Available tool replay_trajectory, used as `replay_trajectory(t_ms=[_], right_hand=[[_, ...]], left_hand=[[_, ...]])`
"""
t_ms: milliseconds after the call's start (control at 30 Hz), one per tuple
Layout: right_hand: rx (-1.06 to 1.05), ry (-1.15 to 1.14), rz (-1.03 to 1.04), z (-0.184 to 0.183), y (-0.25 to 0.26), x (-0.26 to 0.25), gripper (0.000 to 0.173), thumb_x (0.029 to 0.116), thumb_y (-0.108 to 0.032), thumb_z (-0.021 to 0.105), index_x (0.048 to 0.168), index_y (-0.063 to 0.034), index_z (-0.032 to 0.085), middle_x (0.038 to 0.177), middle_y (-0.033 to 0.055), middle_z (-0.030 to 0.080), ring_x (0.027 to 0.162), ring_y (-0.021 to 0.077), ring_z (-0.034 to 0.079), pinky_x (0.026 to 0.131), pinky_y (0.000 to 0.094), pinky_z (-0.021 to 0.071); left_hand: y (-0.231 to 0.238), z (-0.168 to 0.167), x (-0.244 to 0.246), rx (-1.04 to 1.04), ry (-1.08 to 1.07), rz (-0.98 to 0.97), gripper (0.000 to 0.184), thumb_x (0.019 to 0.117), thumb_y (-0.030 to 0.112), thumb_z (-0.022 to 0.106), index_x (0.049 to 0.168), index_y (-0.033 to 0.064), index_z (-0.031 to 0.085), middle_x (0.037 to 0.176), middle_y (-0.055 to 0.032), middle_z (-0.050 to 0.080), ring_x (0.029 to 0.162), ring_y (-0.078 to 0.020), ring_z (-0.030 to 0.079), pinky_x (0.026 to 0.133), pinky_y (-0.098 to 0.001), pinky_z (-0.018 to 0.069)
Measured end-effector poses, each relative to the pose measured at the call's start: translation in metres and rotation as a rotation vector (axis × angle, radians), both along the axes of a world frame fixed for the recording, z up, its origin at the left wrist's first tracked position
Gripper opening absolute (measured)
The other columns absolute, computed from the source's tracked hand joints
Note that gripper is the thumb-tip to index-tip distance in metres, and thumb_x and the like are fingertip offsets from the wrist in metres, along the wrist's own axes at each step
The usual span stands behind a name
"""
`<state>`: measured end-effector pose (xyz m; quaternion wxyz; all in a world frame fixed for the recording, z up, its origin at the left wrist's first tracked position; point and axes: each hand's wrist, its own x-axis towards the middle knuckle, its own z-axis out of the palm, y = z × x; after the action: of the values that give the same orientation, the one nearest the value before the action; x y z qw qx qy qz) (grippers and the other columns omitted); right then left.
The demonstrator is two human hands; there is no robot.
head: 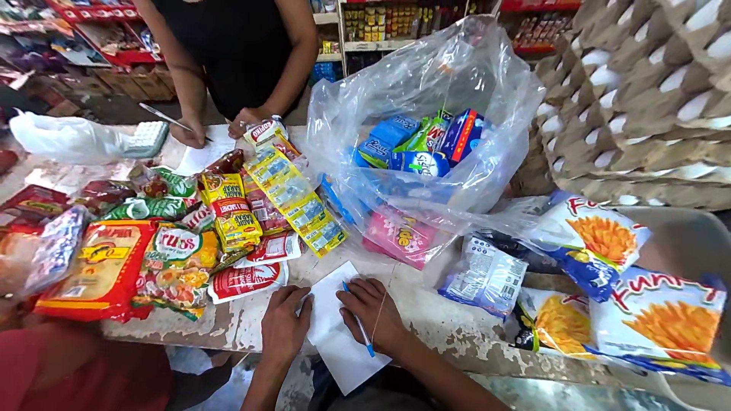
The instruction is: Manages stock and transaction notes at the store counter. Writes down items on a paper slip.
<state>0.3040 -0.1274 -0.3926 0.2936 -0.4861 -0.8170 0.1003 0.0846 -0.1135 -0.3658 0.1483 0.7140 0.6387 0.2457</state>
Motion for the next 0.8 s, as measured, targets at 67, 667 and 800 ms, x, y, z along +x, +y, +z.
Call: replay_trajectory(t_ms=[67,667,800], right_hand=[[0.013,0.008,-0.020,-0.001,0.000,-0.001,0.030,0.0990,-0.032,0.056,0.122,-0.0201,0.072,0.125,0.0041,0.072,0.128,0.0238,0.061,0.111,0.0456,0.0446],[0.025,-0.003,-0.090,0.002,0.000,-0.002,0.032,0.0958,-0.036,0.057,0.118,-0.0205,0.075,0.123,0.0030,0.073,0.126,0.0244,0.063,0.108,0.0461,0.0467],[0.035,0.003,-0.081,0.000,-0.001,0.000,0.033,0.0961,-0.037,0.058,0.118,-0.0195,0.075,0.123,0.0043,0.073,0.126,0.0257,0.063,0.108,0.0464,0.0472]], left_hand=[[0.000,-0.001,0.001,0.016,0.004,0.010,0.021,0.0941,0.022,0.068,0.108,0.0107,0.079,0.110,-0.0130,0.072,0.100,-0.0290,0.070,0.083,-0.0476,0.0583],[-0.041,-0.015,0.007,0.174,0.014,0.133,0.032,0.0948,0.032,0.060,0.107,0.0091,0.078,0.118,-0.0141,0.071,0.110,-0.0325,0.067,0.092,-0.0483,0.0550],[-0.049,-0.022,0.007,0.207,0.025,0.128,0.032,0.0949,0.034,0.061,0.105,0.0103,0.079,0.122,-0.0143,0.070,0.114,-0.0353,0.065,0.095,-0.0517,0.0521]])
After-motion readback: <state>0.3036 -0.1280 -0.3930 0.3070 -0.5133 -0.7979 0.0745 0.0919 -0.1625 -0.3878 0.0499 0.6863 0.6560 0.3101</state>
